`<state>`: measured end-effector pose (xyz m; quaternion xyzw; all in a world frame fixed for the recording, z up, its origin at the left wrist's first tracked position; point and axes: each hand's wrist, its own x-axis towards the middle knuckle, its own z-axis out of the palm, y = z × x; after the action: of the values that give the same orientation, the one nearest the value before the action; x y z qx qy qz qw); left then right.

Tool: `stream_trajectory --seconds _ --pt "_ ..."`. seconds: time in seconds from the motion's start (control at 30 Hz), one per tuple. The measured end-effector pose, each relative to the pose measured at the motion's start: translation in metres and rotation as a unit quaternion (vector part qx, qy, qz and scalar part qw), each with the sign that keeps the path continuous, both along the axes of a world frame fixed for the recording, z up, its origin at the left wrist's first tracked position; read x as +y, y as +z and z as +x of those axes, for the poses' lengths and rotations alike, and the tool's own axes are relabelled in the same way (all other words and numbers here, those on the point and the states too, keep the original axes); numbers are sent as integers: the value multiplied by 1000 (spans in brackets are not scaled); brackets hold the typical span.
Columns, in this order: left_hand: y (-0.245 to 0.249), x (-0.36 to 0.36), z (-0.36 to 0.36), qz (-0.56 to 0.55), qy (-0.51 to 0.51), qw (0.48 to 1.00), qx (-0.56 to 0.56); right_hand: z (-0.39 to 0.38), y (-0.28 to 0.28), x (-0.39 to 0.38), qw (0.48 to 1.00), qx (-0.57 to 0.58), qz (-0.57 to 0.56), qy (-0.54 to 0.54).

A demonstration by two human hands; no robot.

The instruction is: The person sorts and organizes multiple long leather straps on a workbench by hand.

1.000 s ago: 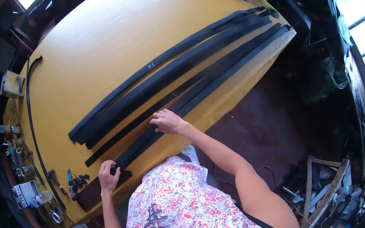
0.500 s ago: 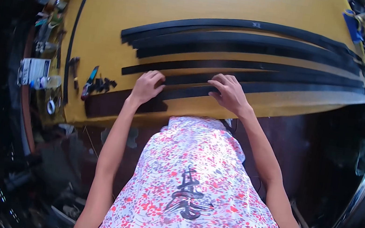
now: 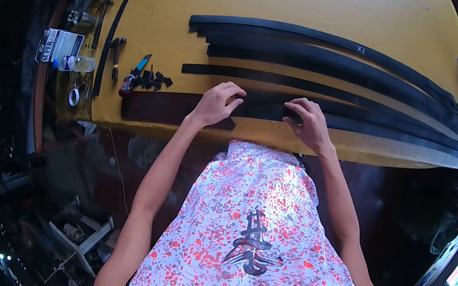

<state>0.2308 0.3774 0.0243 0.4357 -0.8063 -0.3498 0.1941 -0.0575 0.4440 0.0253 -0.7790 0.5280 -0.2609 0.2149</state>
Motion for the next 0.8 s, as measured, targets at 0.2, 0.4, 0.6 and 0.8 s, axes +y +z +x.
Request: stream_trajectory --seconds 0.2,0.4,0.6,0.8 --pt "2 -13 -2 283 5 956 73 8 11 -6 998 -51 25 -5" --pt "11 -11 -2 152 -44 987 20 18 19 -3 998 -63 21 -4" --pt "17 -18 14 259 6 958 122 9 16 -6 991 -34 127 40" --pt "12 -17 35 218 192 866 407 14 80 -37 951 -124 258 120"
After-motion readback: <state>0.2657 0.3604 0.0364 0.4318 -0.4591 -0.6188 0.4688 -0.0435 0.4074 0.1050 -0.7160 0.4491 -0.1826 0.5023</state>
